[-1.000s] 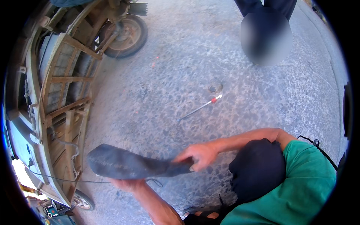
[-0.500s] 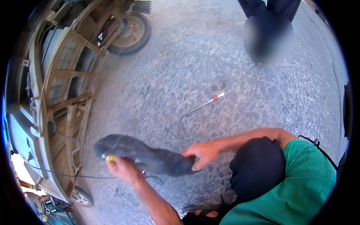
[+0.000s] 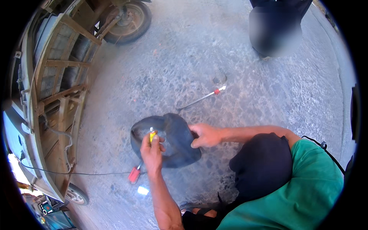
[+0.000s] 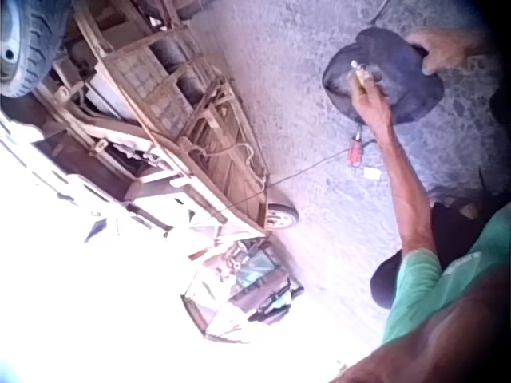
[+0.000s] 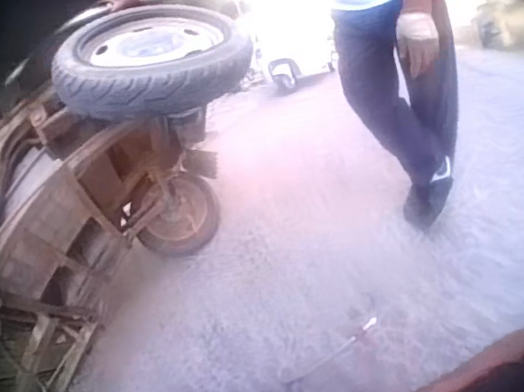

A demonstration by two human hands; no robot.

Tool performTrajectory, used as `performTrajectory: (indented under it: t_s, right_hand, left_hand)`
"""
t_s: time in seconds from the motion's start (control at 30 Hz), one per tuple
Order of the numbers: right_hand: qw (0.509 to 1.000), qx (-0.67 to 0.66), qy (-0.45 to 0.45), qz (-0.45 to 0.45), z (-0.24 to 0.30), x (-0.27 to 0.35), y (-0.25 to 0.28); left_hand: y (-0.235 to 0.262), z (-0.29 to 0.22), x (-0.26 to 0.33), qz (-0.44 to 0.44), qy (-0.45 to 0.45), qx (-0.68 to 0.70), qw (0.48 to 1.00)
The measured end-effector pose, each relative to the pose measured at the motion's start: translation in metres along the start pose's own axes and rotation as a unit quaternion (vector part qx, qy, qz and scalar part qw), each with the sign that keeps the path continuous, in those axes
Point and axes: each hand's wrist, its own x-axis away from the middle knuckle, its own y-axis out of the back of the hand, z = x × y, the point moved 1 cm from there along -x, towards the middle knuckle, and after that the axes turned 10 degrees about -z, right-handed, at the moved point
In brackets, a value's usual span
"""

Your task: The person sits on the floor and uses a metal tool to scrape the inner surface of a black rubber tire. They then use a red electric grinding tool to smooth the tire's surface and apply a yellow substance from a tube to the treated area.

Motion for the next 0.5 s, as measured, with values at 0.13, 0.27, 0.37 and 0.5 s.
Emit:
performTrajectory:
  t_s: [0.13, 0.27, 0.37, 0.5]
  right_hand:
    - [0.998, -0.044, 0.035, -0.018, 0.009, 0.005, -0.001]
    - [1.0, -0.009, 0.02, -0.02, 0.009, 0.005, 0.001]
    - [0.999, -0.021, 0.013, -0.031, 0.011, 0.007, -0.001]
    - [1.0, -0.012, 0.006, -0.024, 0.015, 0.004, -0.004]
  left_hand:
    - [0.0, -0.016, 0.012, 0.044, -0.028, -0.054, 0.997]
    - [0.013, -0.03, 0.021, 0.085, -0.058, -0.145, 0.984]
    - [0.027, -0.038, 0.028, 0.117, -0.114, -0.211, 0.964]
    - [0.037, -0.043, 0.036, 0.157, -0.136, -0.25, 0.946]
